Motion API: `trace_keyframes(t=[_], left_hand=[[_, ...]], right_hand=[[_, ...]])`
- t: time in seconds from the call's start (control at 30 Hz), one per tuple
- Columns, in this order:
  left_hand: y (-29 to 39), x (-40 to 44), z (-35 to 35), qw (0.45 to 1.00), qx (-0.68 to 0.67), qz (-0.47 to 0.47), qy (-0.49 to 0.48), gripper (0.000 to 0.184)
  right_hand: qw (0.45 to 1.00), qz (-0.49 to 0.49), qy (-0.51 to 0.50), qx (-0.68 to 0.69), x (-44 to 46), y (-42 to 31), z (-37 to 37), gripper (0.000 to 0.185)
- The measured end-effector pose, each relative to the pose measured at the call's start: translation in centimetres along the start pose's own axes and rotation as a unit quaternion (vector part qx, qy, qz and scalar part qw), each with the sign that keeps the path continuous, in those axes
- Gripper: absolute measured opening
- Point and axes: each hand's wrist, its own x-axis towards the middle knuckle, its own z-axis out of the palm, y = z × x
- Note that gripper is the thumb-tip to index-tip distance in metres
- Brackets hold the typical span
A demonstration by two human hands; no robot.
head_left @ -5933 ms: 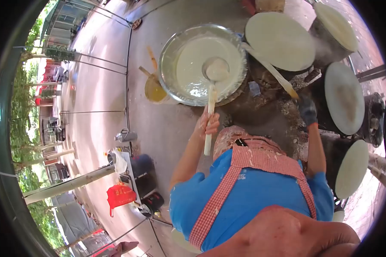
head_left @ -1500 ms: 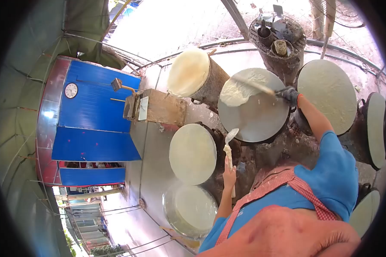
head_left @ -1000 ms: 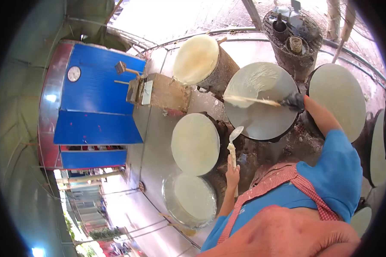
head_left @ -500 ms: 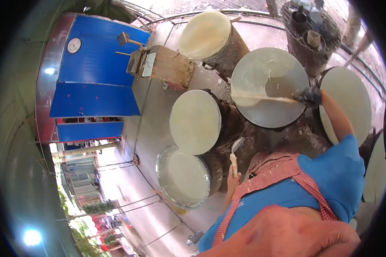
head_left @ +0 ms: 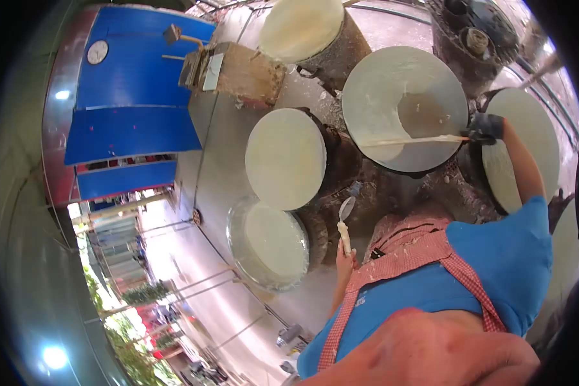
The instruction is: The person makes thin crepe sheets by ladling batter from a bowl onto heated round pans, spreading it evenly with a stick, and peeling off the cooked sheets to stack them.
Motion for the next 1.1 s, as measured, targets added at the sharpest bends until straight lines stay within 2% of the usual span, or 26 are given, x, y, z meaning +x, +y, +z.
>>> trace_keyframes(t=[0.03, 0.1, 0.13, 0.17, 0.2, 0.27, 0.33, 0.4, 0.43, 0.57, 0.6, 0.67, 0.77, 0.8, 0.83, 0.87, 0.9, 0.93, 0.97, 1.0, 1.03, 1.07, 1.1], left_hand=[[0.0, -0.3, 0.0, 1.0, -0.01, -0.014, -0.004, 0.063], [-0.7, -1.2, -0.2, 1.0, -0.02, -0.022, -0.001, 0.063], [-0.6, -1.6, -0.1, 1.0, -0.017, -0.023, -0.004, 0.063], [-0.3, -2.1, -0.1, 1.0, -0.004, -0.02, 0.008, 0.062], [-0.2, -2.2, 0.0, 1.0, 0.009, -0.016, 0.018, 0.062], [-0.6, -2.0, -0.8, 1.0, 0.012, -0.008, -0.009, 0.061], [-1.1, -2.4, -3.0, 0.999, 0.012, -0.004, -0.034, 0.061], [-2.2, -1.5, -3.9, 0.998, 0.028, 0.037, -0.04, 0.06], [-1.1, -2.1, -4.4, 0.997, 0.062, 0.025, -0.044, 0.062], [-1.1, -0.5, -7.9, 0.991, 0.025, -0.029, -0.132, 0.063], [-1.2, -0.1, -8.8, 0.989, 0.066, -0.02, -0.131, 0.063], [-2.0, 1.3, -10.4, 0.976, 0.15, 0.021, -0.153, 0.062], [-1.0, 0.3, -12.0, 0.981, 0.064, -0.051, -0.178, 0.06], [-0.7, -0.2, -12.5, 0.981, 0.063, -0.058, -0.175, 0.06], [-0.6, -0.3, -13.0, 0.975, 0.057, -0.053, -0.206, 0.062], [-0.7, -0.3, -13.3, 0.976, 0.061, -0.046, -0.206, 0.062], [-0.5, -0.4, -13.4, 0.973, 0.015, -0.062, -0.22, 0.062], [-0.3, -0.5, -14.5, 0.969, -0.023, -0.083, -0.233, 0.063], [-0.3, -0.1, -15.5, 0.961, -0.004, -0.069, -0.267, 0.063], [-0.4, -0.6, -16.1, 0.95, -0.053, -0.058, -0.302, 0.051], [-0.2, -1.1, -16.5, 0.94, -0.093, -0.084, -0.318, 0.042], [0.1, -1.6, -17.2, 0.928, -0.132, -0.116, -0.33, 0.033], [0.1, -1.7, -17.8, 0.926, -0.127, -0.112, -0.337, 0.033]], right_hand=[[1.0, -0.006, -0.01, -0.003, 0.9, -0.7, -1.3, 0.023], [0.967, 0.197, 0.035, 0.16, 2.9, -5.0, -3.5, 0.021], [0.992, 0.031, 0.125, -0.002, 5.4, -5.0, -3.6, 0.022], [0.955, -0.135, 0.206, -0.167, 7.9, -4.0, -3.8, 0.022], [0.954, -0.13, 0.21, -0.171, 8.3, -3.7, -3.9, 0.022], [0.995, 0.009, 0.042, -0.092, 8.5, -3.4, -3.5, 0.022], [0.981, 0.145, -0.13, -0.001, 8.0, -4.9, -2.2, 0.021], [0.971, 0.094, -0.05, -0.214, 0.5, -6.5, -1.4, 0.016], [0.919, 0.371, -0.121, 0.051, -2.6, -14.3, -3.1, 0.018], [0.908, 0.403, 0.049, 0.102, -15.6, -22.7, 6.4, 0.017], [0.894, 0.409, 0.11, 0.145, -16.3, -24.0, 9.7, 0.017], [0.842, 0.405, 0.256, 0.249, -14.3, -24.2, 19.3, 0.017], [0.754, 0.325, 0.446, 0.356, -5.3, -21.2, 31.0, 0.018], [0.738, 0.29, 0.493, 0.359, -1.0, -19.8, 33.9, 0.018], [0.738, 0.284, 0.499, 0.355, 0.6, -20.7, 33.5, 0.018], [0.791, 0.289, 0.515, 0.161, 4.1, -22.1, 33.1, 0.022], [0.808, 0.285, 0.515, -0.033, 7.7, -23.8, 32.7, 0.027], [0.791, 0.281, 0.497, -0.22, 9.8, -25.8, 33.4, 0.032], [0.801, 0.375, 0.431, -0.179, 8.5, -28.3, 31.8, 0.032], [0.799, 0.46, 0.362, -0.14, 6.4, -29.8, 29.8, 0.032], [0.791, 0.462, 0.376, -0.138, 4.9, -28.5, 29.8, 0.032], [0.748, 0.426, 0.49, 0.136, 2.9, -26.5, 30.0, 0.033], [0.642, 0.347, 0.56, 0.392, 2.0, -26.4, 29.4, 0.034]])
